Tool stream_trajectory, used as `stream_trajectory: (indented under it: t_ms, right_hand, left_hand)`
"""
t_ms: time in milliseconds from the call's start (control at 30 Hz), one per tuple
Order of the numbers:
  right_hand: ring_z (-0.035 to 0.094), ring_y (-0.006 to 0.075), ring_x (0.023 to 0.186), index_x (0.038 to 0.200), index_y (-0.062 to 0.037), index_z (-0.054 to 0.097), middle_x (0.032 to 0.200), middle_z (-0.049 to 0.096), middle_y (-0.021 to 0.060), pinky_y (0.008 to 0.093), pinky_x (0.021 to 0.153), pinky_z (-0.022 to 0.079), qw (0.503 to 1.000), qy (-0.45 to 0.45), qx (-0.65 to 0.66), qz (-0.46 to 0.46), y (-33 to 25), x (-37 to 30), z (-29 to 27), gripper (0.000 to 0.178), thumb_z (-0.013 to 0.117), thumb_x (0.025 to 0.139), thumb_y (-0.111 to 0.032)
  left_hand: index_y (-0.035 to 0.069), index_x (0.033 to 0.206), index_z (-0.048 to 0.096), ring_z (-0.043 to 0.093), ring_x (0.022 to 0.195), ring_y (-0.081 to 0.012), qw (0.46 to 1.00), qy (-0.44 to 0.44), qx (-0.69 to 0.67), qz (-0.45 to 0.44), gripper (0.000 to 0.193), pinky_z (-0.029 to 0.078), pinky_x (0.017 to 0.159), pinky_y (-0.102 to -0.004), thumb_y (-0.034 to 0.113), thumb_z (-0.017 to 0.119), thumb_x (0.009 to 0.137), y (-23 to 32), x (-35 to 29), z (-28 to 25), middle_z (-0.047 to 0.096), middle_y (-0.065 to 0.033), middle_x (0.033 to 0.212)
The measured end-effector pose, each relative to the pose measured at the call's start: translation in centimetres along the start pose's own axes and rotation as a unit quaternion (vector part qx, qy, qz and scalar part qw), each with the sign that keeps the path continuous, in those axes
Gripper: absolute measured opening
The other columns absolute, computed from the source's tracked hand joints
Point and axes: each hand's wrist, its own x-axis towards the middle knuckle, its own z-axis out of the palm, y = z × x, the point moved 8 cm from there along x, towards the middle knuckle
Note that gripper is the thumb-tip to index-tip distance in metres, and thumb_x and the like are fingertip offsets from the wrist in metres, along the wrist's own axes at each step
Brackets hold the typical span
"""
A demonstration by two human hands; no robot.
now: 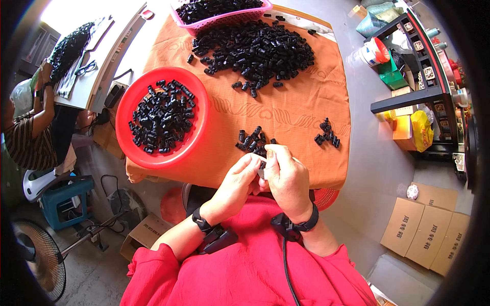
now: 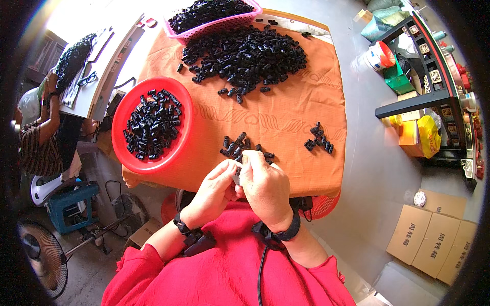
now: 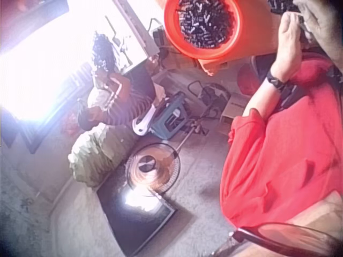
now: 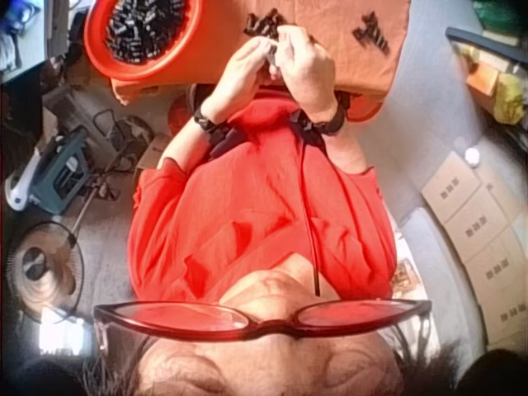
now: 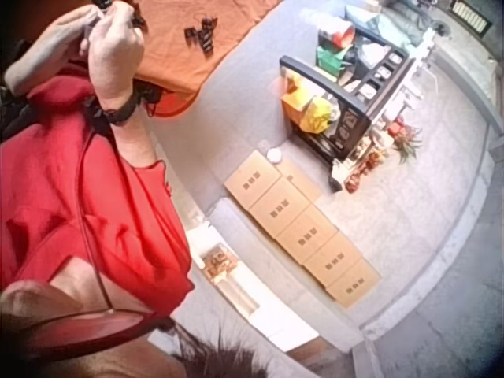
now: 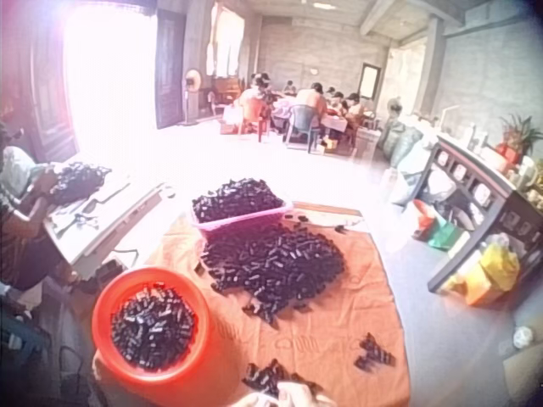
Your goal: Assembling small plastic components for manufacturing by hand at a workbench.
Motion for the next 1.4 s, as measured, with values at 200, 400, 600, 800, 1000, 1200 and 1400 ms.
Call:
stream_trajectory:
  t_ms: [200, 400, 600, 800, 1000, 1200, 1400]
  right_hand:
    - [0.064, 0.0370, 0.063, 0.103, -0.0055, 0.060, 0.069, 0.066, 0.0148, 0.0469, 0.060, 0.051, 1.000, -0.012, 0.021, 0.015, 0.0, 0.0, 0.3, 0.009, 0.057, 0.099, -0.013]
    - [0.065, 0.0368, 0.064, 0.104, -0.0057, 0.059, 0.068, 0.066, 0.0141, 0.0470, 0.060, 0.051, 1.000, -0.001, -0.005, -0.018, -0.4, 0.2, 0.1, 0.008, 0.058, 0.098, -0.012]
    - [0.066, 0.0359, 0.064, 0.103, -0.0054, 0.058, 0.070, 0.066, 0.0140, 0.0464, 0.060, 0.052, 1.000, 0.007, -0.011, -0.004, -0.2, 0.2, 0.6, 0.008, 0.058, 0.097, -0.011]
    - [0.067, 0.0350, 0.067, 0.106, -0.0046, 0.059, 0.073, 0.067, 0.0140, 0.0458, 0.060, 0.052, 0.997, 0.043, -0.034, -0.055, -1.4, 0.2, -0.2, 0.011, 0.058, 0.096, -0.009]
    - [0.068, 0.0353, 0.072, 0.105, -0.0043, 0.061, 0.080, 0.068, 0.0153, 0.0455, 0.063, 0.053, 0.998, 0.060, -0.002, -0.002, 0.0, 0.0, 0.1, 0.011, 0.057, 0.096, -0.009]
    - [0.068, 0.0360, 0.073, 0.108, -0.0045, 0.063, 0.082, 0.069, 0.0162, 0.0450, 0.064, 0.053, 0.995, 0.100, -0.016, -0.020, 0.0, -0.1, 0.0, 0.013, 0.059, 0.096, -0.009]
    - [0.068, 0.0316, 0.069, 0.111, -0.0051, 0.063, 0.078, 0.068, 0.0144, 0.0419, 0.061, 0.053, 0.990, 0.138, 0.010, 0.041, 2.2, 0.6, -1.1, 0.015, 0.058, 0.098, -0.010]
  left_hand:
    - [0.009, 0.111, 0.056, 0.054, 0.069, -0.0080, 1.000, -0.007, -0.024, 0.007, 0.024, 0.043, 0.061, -0.0218, 0.029, 0.045, 0.110, -0.1, 0.1, 0.0, 0.058, 0.0006, 0.082]
    - [0.009, 0.109, 0.055, 0.054, 0.070, -0.0083, 1.000, 0.020, -0.005, 0.016, 0.021, 0.045, 0.062, -0.0226, 0.027, 0.045, 0.110, -0.1, 0.0, -0.2, 0.058, 0.0004, 0.083]
    - [0.009, 0.107, 0.054, 0.054, 0.070, -0.0090, 0.998, 0.037, -0.041, 0.025, 0.018, 0.047, 0.064, -0.0240, 0.024, 0.045, 0.110, -0.3, 0.2, -0.4, 0.057, 0.0007, 0.082]
    - [0.011, 0.101, 0.051, 0.048, 0.070, -0.0085, 0.999, 0.022, -0.034, 0.024, 0.019, 0.044, 0.067, -0.0247, 0.024, 0.042, 0.111, -0.4, 0.4, -0.2, 0.052, 0.0022, 0.080]
    - [0.010, 0.099, 0.052, 0.050, 0.069, -0.0082, 0.999, 0.031, -0.018, 0.019, 0.017, 0.044, 0.064, -0.0238, 0.022, 0.046, 0.109, 0.0, 0.8, -0.3, 0.053, 0.0018, 0.078]
    - [0.009, 0.096, 0.052, 0.048, 0.067, -0.0091, 0.999, 0.033, -0.005, 0.024, 0.019, 0.042, 0.062, -0.0238, 0.021, 0.047, 0.109, 0.2, 0.9, -0.3, 0.052, 0.0013, 0.076]
    - [0.006, 0.096, 0.054, 0.046, 0.066, -0.0102, 0.999, 0.045, 0.005, -0.006, 0.020, 0.039, 0.062, -0.0233, 0.021, 0.047, 0.108, -0.4, 1.1, -1.0, 0.051, 0.0009, 0.073]
